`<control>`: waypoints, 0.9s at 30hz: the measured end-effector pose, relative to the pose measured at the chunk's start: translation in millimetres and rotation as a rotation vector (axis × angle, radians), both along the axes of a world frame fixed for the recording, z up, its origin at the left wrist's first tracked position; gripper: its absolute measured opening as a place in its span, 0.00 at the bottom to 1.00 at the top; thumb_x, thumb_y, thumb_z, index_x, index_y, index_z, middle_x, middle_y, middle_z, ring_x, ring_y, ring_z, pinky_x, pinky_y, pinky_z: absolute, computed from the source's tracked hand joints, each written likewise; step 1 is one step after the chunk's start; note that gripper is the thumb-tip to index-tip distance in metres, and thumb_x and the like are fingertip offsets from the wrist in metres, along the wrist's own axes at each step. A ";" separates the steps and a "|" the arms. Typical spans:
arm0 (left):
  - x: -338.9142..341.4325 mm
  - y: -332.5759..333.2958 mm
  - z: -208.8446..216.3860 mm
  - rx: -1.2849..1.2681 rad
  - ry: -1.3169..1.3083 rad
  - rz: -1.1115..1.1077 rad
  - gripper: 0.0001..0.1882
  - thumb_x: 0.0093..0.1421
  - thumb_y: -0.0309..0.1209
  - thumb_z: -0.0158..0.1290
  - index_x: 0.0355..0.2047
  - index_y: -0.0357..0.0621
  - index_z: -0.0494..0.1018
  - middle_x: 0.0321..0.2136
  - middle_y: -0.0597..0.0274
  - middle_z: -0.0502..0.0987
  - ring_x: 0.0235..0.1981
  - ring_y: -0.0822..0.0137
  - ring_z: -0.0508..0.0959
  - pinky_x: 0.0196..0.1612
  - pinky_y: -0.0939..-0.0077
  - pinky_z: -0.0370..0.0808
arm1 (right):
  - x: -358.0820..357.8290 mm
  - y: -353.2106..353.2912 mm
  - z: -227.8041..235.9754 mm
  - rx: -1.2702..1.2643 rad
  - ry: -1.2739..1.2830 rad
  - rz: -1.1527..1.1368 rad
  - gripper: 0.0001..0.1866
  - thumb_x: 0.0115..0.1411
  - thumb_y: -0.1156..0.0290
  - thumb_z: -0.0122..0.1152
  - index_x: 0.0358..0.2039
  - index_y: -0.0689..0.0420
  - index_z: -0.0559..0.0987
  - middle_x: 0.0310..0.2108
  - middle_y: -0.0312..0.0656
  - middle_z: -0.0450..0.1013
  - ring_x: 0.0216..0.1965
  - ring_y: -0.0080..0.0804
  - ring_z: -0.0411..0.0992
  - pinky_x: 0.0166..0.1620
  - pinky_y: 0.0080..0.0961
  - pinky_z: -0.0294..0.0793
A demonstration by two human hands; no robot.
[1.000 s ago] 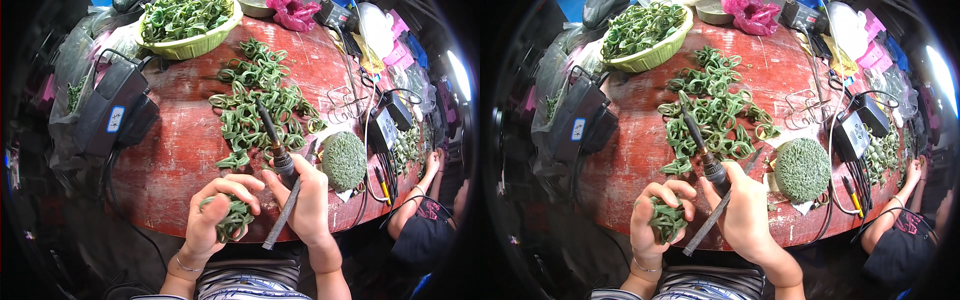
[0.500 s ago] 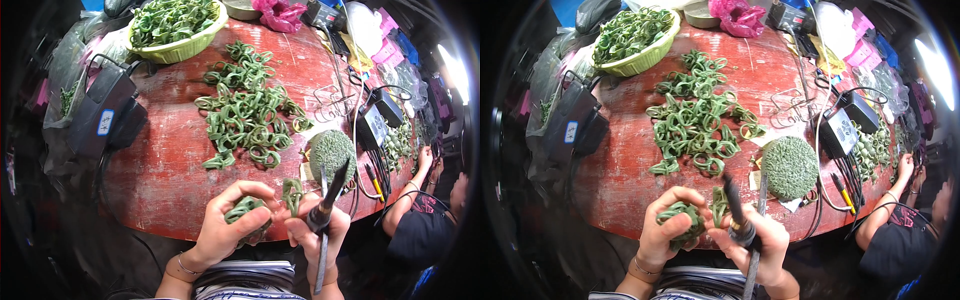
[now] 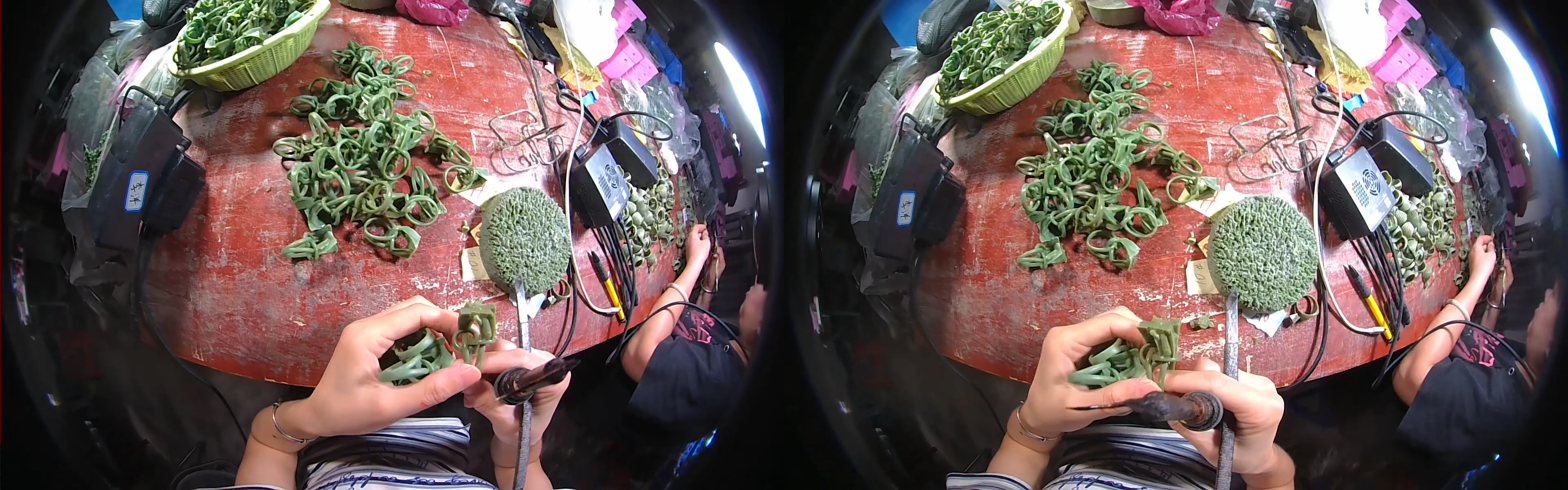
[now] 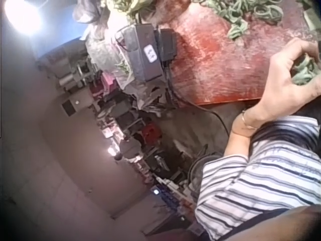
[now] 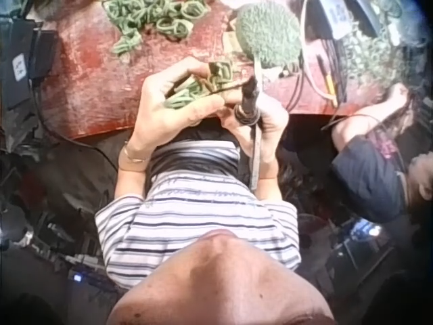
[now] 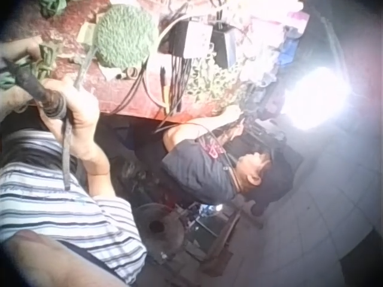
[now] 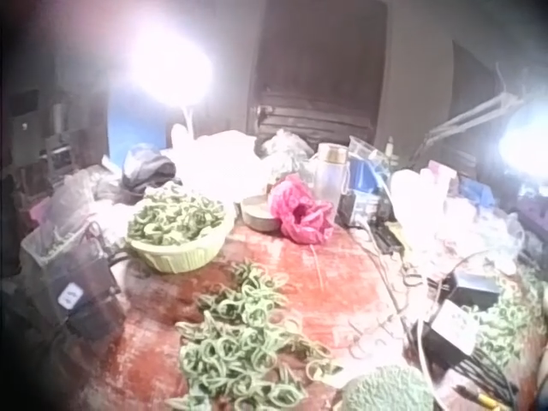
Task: Use a heated wax carving tool to melt and join green wax components into a larger assembly.
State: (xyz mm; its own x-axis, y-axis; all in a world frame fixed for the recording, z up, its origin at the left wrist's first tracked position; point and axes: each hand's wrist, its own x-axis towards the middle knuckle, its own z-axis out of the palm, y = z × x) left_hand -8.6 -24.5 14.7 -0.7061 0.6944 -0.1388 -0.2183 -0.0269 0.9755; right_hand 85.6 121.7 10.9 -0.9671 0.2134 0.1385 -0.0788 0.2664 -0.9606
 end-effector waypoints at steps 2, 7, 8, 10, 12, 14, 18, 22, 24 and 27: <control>1.7 3.4 2.4 -0.015 0.072 0.022 0.17 0.42 0.26 0.62 0.31 0.33 0.69 0.29 0.60 0.70 0.31 0.73 0.69 0.35 0.83 0.66 | 1.4 0.0 -3.0 -0.044 0.011 -0.016 0.12 0.39 0.82 0.62 0.29 0.63 0.76 0.17 0.40 0.68 0.15 0.24 0.66 0.20 0.16 0.62; 2.4 9.2 0.0 -0.042 0.359 0.064 0.17 0.45 0.28 0.62 0.35 0.36 0.71 0.28 0.58 0.73 0.28 0.70 0.75 0.31 0.81 0.70 | 6.8 0.5 -0.3 -0.198 -0.009 -0.028 0.13 0.40 0.83 0.61 0.30 0.66 0.75 0.23 0.45 0.73 0.20 0.26 0.72 0.24 0.17 0.68; 2.6 10.1 -0.2 -0.046 0.357 0.063 0.17 0.45 0.28 0.62 0.35 0.36 0.71 0.28 0.58 0.73 0.28 0.70 0.75 0.31 0.81 0.70 | 7.9 -2.7 2.7 -0.212 -0.063 -0.093 0.13 0.41 0.83 0.61 0.31 0.67 0.75 0.24 0.46 0.74 0.21 0.27 0.72 0.25 0.17 0.69; 3.0 11.4 -0.5 -0.047 0.364 0.077 0.17 0.46 0.27 0.61 0.36 0.37 0.71 0.29 0.58 0.73 0.29 0.70 0.75 0.31 0.80 0.71 | 11.7 -4.4 1.7 -0.229 -0.118 -0.157 0.13 0.42 0.83 0.61 0.32 0.68 0.74 0.24 0.47 0.74 0.22 0.27 0.73 0.27 0.18 0.70; 3.6 12.4 0.4 -0.060 0.392 0.086 0.17 0.46 0.27 0.60 0.36 0.37 0.70 0.29 0.58 0.73 0.29 0.70 0.75 0.31 0.80 0.71 | 15.5 -3.9 -1.9 -0.221 -0.094 -0.218 0.15 0.43 0.82 0.62 0.34 0.70 0.74 0.25 0.48 0.74 0.24 0.28 0.74 0.28 0.18 0.71; 4.0 13.4 -0.1 -0.071 0.420 0.094 0.17 0.46 0.26 0.60 0.37 0.38 0.70 0.29 0.58 0.73 0.29 0.69 0.75 0.31 0.80 0.71 | 13.4 -7.9 -3.2 -0.244 -0.074 -0.276 0.18 0.46 0.72 0.63 0.35 0.70 0.73 0.19 0.44 0.71 0.17 0.23 0.68 0.20 0.15 0.63; 4.4 15.5 -1.6 -0.082 0.465 0.133 0.17 0.45 0.24 0.59 0.37 0.36 0.70 0.31 0.57 0.72 0.28 0.69 0.75 0.31 0.80 0.72 | 20.1 -12.4 -3.6 -0.176 -0.082 -0.408 0.34 0.47 0.47 0.60 0.37 0.71 0.72 0.11 0.38 0.66 0.10 0.16 0.61 0.13 0.10 0.53; 4.6 17.2 -1.7 -0.111 0.507 0.159 0.17 0.45 0.24 0.60 0.36 0.35 0.70 0.31 0.56 0.72 0.28 0.68 0.75 0.30 0.80 0.72 | 30.6 -6.3 -9.0 -0.029 -0.140 -0.495 0.43 0.46 0.34 0.50 0.35 0.71 0.72 0.09 0.36 0.65 0.10 0.14 0.61 0.14 0.08 0.53; 4.6 16.1 -4.4 -0.107 0.480 0.155 0.17 0.45 0.24 0.59 0.37 0.35 0.70 0.31 0.56 0.72 0.28 0.69 0.75 0.31 0.80 0.71 | 31.9 -3.0 -8.8 0.095 -0.219 -0.509 0.41 0.48 0.33 0.45 0.30 0.67 0.73 0.10 0.34 0.64 0.11 0.15 0.61 0.15 0.09 0.54; 7.9 15.7 -11.8 -0.064 0.343 0.133 0.18 0.46 0.24 0.59 0.38 0.34 0.69 0.31 0.57 0.72 0.29 0.71 0.74 0.32 0.81 0.71 | 42.8 13.4 -21.9 0.209 -0.093 -0.343 0.23 0.53 0.55 0.57 0.29 0.67 0.73 0.13 0.37 0.67 0.14 0.22 0.68 0.18 0.15 0.64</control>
State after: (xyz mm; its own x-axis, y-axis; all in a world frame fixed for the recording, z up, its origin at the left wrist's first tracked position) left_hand -0.6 -8.9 2.9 -0.8026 0.5910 0.0812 0.1230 0.0306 0.9919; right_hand 128.5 135.1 -11.0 -0.8554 0.5019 0.1281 0.1332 0.4523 -0.8819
